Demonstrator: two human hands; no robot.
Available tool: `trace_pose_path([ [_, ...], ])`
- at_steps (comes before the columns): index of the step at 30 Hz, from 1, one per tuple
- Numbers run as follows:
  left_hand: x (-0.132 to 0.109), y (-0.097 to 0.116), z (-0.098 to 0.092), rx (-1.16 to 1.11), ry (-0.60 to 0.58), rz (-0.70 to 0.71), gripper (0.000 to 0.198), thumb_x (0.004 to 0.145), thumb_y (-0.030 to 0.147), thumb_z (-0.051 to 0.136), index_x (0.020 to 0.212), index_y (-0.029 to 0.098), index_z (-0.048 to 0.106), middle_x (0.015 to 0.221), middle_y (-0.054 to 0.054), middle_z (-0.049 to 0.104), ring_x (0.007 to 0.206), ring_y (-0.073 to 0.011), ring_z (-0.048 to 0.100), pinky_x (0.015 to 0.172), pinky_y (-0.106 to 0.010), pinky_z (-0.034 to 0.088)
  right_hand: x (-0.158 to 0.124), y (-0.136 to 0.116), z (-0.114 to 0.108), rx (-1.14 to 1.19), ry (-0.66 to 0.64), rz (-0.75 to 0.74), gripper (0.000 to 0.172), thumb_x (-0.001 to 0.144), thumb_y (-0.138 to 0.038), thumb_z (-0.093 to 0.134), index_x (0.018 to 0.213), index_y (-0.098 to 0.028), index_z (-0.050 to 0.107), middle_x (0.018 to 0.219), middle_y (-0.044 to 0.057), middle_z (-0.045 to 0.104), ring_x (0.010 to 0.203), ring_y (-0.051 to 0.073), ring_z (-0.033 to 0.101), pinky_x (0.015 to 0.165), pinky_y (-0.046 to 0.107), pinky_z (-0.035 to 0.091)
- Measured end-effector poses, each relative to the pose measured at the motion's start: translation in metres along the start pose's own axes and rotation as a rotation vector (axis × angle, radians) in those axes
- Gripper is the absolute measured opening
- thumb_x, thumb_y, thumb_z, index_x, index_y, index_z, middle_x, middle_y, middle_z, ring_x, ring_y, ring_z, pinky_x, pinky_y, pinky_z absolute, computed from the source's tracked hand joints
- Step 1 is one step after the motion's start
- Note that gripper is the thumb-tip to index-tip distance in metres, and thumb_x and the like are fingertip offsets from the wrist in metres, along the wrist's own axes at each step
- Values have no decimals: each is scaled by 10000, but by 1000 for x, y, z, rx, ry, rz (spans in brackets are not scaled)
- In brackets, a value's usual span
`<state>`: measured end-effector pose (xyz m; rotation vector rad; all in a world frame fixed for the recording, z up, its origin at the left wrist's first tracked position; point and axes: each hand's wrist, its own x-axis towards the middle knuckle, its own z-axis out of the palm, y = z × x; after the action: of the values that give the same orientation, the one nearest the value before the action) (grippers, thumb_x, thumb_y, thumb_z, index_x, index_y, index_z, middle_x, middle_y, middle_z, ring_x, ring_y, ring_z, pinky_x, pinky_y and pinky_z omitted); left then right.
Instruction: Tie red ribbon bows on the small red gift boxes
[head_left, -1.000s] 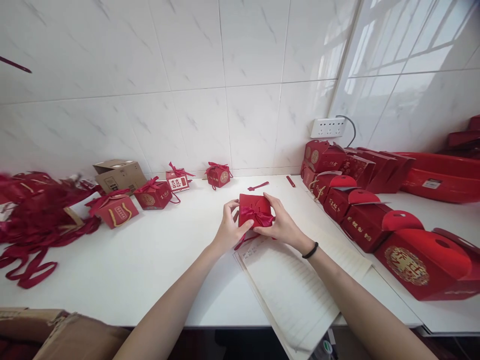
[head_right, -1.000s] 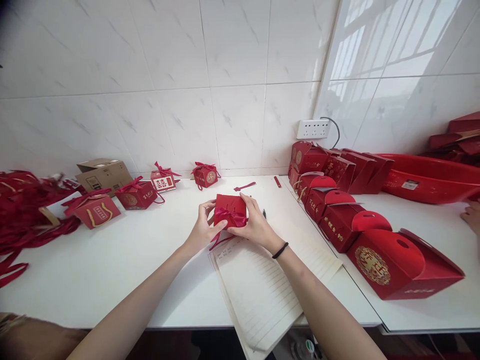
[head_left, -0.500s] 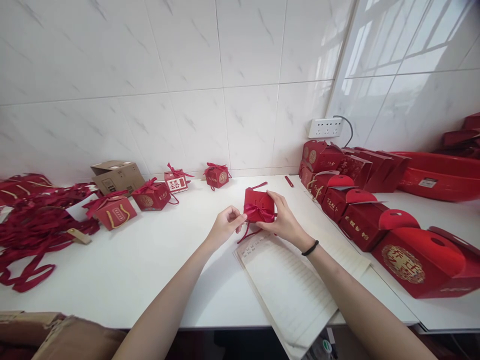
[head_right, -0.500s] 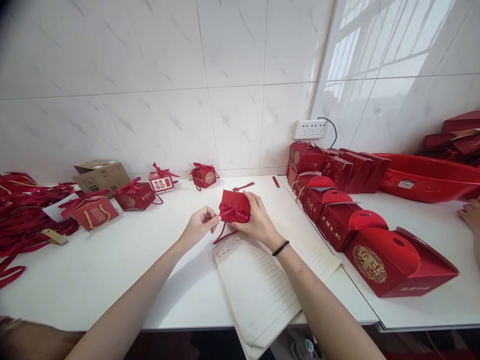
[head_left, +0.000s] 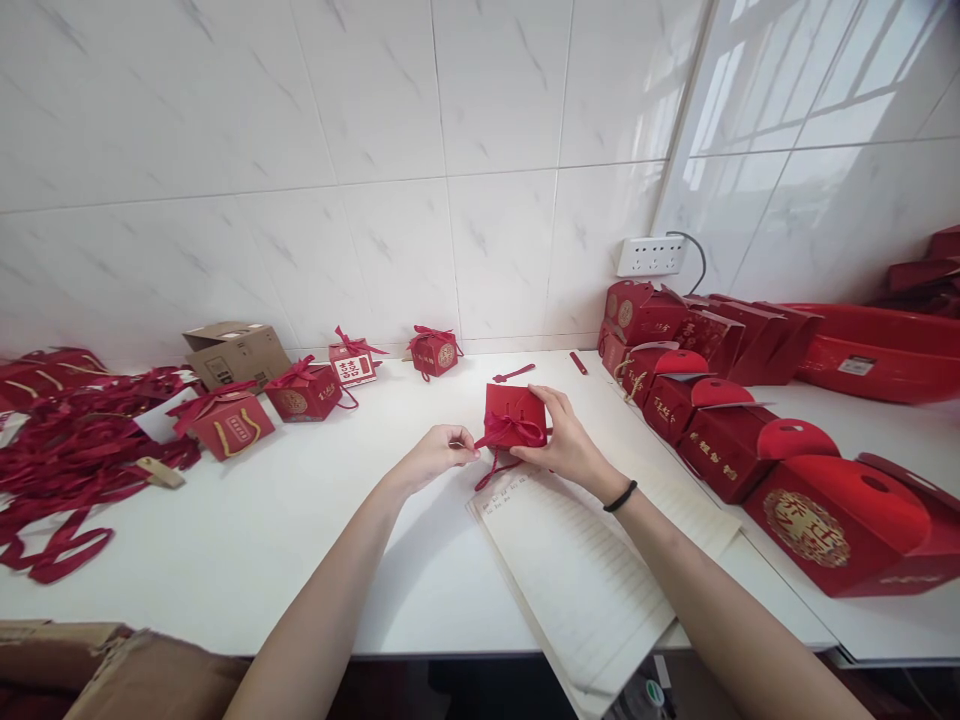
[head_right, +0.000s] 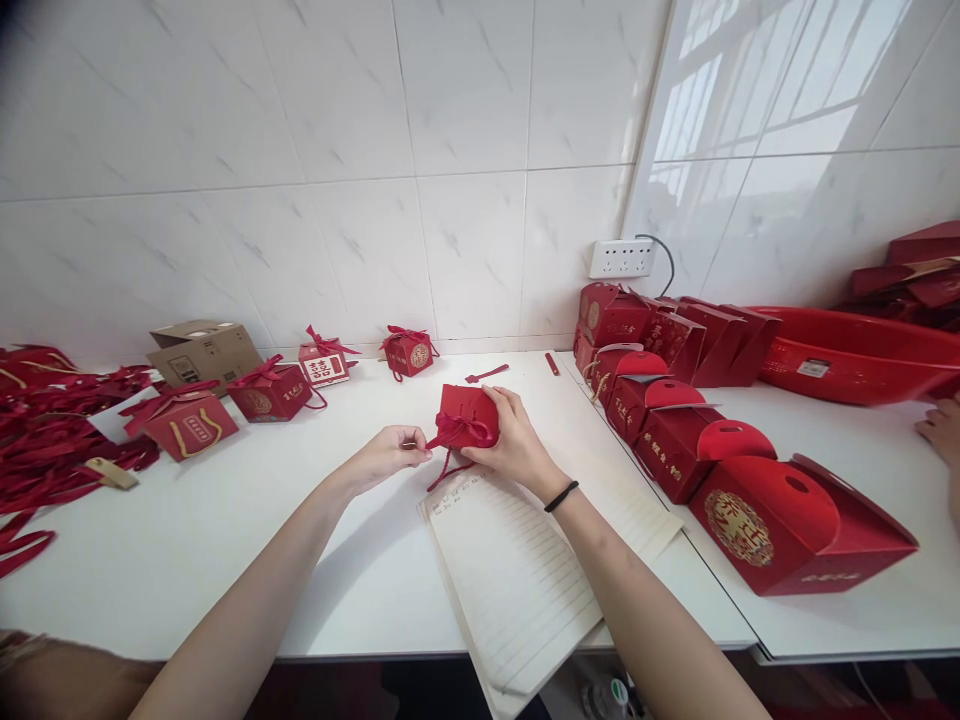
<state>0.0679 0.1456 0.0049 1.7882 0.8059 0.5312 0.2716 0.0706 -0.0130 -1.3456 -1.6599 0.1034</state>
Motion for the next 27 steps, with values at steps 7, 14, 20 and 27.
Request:
trace_pose_path([
  [7,6,-17,-19,239,386,46,68,574,136,605,589,178,554,707,-25,550,638,-162,539,592,-272,426,-1,-4,0,8,-28,16,802,627,-330,728,1310,-220,323,1293,136,339,1245,303,340,1047,497,315],
  [14,1,2,11,387,431,595,194,796,322,549,960,233,604,1030,-61,508,984,-184,517,877,-328,436,-3,-7,5,-15,-60,-39,805,649,-324,733,1328,-244,307,1306,132,329,1257,312,320,1031,505,334],
  [20,2,0,15,360,383,482,169,806,323,527,734,208,629,1047,-66,497,1004,-203,506,899,-363,412,-5,-8,7,-26,-86,-82,819,655,-315,739,1340,-236,297,1323,138,297,1272,300,304,1043,487,336],
  [27,3,6,13,174,353,311,271,779,350,504,571,178,521,929,-53,498,892,-187,525,766,-312,427,-5,-9,8,-24,-105,-104,825,668,-306,735,1349,-250,272,1331,134,289,1277,295,304,1047,479,338],
])
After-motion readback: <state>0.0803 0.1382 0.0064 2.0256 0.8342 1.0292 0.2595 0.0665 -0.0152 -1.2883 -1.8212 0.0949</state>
